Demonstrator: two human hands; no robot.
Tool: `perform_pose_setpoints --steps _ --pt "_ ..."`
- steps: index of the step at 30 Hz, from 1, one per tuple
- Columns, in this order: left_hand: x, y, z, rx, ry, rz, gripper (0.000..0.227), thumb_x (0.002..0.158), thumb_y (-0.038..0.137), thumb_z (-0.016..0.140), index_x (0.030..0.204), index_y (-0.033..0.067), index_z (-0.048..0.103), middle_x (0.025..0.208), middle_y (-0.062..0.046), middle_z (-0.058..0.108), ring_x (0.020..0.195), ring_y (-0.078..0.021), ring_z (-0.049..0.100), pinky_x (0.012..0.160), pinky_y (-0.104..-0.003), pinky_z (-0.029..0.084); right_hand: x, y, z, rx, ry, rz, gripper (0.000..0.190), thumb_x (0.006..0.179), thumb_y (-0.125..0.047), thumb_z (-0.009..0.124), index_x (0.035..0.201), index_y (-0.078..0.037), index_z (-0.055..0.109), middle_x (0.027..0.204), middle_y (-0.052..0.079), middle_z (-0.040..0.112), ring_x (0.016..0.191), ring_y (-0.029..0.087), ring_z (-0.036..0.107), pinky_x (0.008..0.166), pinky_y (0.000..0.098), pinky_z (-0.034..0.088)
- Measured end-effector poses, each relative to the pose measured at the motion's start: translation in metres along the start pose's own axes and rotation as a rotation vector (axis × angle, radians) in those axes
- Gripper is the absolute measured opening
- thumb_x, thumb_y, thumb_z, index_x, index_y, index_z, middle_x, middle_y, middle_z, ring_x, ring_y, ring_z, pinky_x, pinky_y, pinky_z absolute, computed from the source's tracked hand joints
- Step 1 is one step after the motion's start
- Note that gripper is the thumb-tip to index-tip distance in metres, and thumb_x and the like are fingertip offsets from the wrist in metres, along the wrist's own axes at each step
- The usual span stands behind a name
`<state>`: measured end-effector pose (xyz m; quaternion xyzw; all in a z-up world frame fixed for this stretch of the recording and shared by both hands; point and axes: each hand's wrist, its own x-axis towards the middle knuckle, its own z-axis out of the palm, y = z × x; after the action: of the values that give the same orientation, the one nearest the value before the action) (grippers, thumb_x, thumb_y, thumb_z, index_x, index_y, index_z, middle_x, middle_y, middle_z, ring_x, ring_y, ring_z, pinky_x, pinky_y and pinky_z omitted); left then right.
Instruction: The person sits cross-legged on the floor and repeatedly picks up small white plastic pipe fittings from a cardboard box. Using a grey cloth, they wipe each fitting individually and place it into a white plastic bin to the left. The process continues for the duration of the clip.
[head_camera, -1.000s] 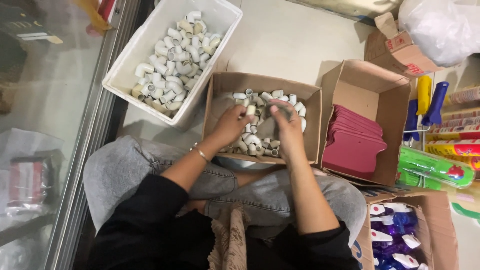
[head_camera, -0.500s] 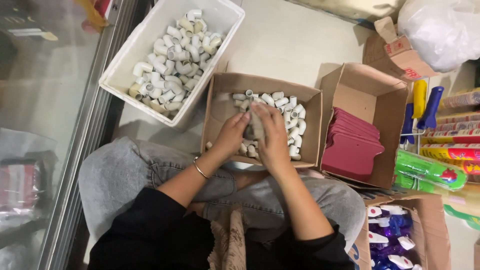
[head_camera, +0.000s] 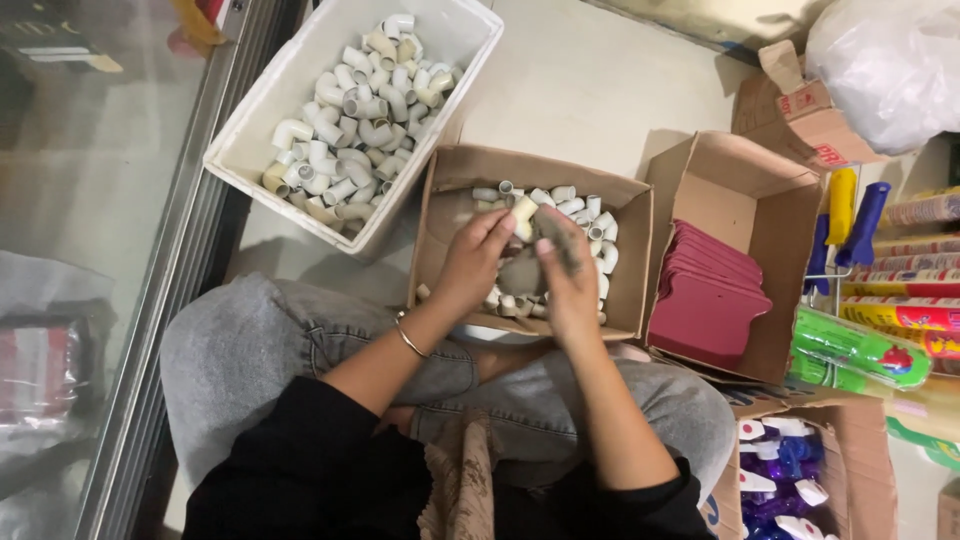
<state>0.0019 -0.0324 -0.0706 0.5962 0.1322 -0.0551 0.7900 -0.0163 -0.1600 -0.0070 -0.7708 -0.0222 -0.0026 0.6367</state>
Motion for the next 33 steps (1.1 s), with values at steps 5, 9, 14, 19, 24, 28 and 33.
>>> perform_pose_setpoints --steps 5,9,14,19,24,28,33 --pt "-0.015 0.028 0.001 0.069 0.040 0.066 0.043 0.091 0.032 0.076 0.122 0.0031 0.071 0.107 -0.017 0.072 0.100 -0.0218 0.068 0.089 -0.042 0.058 -0.005 0.001 0.007 -0.217 -0.019 -0.033 0.041 0.101 -0.016 0.062 0.139 -0.003 0.055 0.133 0.025 0.063 0.130 0.042 0.055 0.108 0.0560 0.041" --pt "-0.014 0.022 -0.006 0.317 0.039 0.256 0.037 0.087 0.035 0.081 0.118 0.0145 0.077 0.107 -0.011 0.061 0.104 -0.0256 0.062 0.099 -0.041 0.049 0.001 -0.004 0.003 0.035 -0.014 0.192 0.036 0.101 -0.025 0.065 0.130 -0.004 0.065 0.120 0.017 0.072 0.114 0.025 0.065 0.101 0.0468 0.050" --pt "-0.016 0.034 -0.002 0.286 0.042 0.270 0.032 0.091 0.033 0.077 0.119 0.0177 0.076 0.103 -0.009 0.062 0.103 -0.0248 0.064 0.099 -0.040 0.050 0.001 0.012 -0.003 0.139 0.057 0.261 0.034 0.094 -0.017 0.073 0.124 -0.002 0.068 0.111 0.016 0.074 0.102 0.023 0.069 0.092 0.0450 0.056" --pt "-0.013 0.031 -0.008 0.230 0.114 0.192 0.024 0.101 0.029 0.064 0.114 0.0104 0.071 0.099 -0.015 0.072 0.096 -0.0273 0.069 0.091 -0.046 0.053 -0.002 0.013 0.000 -0.125 0.031 -0.040 0.029 0.088 -0.014 0.080 0.114 -0.003 0.074 0.113 0.016 0.072 0.114 0.030 0.068 0.103 0.0442 0.047" --pt "-0.015 0.026 0.002 0.193 0.056 0.063 0.036 0.088 0.038 0.080 0.104 0.0071 0.071 0.090 -0.011 0.073 0.085 -0.0197 0.067 0.081 -0.038 0.054 -0.002 0.002 0.002 -0.237 0.090 -0.154 0.021 0.092 -0.012 0.076 0.113 -0.006 0.076 0.114 0.013 0.073 0.114 0.031 0.068 0.102 0.0457 0.048" --pt "-0.010 0.011 0.002 0.175 0.020 0.058 0.032 0.084 0.034 0.084 0.101 0.0099 0.074 0.084 -0.007 0.073 0.079 -0.0143 0.066 0.075 -0.033 0.056 0.002 0.006 -0.003 -0.214 0.107 -0.133 0.017 0.094 -0.013 0.074 0.110 -0.008 0.076 0.115 0.012 0.073 0.116 0.029 0.068 0.103 0.0441 0.047" --pt "-0.024 0.035 0.011 -0.043 -0.024 0.015 0.035 0.082 0.025 0.085 0.105 0.0031 0.070 0.089 -0.012 0.075 0.082 -0.0176 0.072 0.072 -0.029 0.060 0.002 0.005 -0.002 0.192 0.179 0.039 0.033 0.103 -0.025 0.060 0.128 -0.004 0.068 0.129 0.016 0.068 0.124 0.024 0.060 0.110 0.0440 0.044"
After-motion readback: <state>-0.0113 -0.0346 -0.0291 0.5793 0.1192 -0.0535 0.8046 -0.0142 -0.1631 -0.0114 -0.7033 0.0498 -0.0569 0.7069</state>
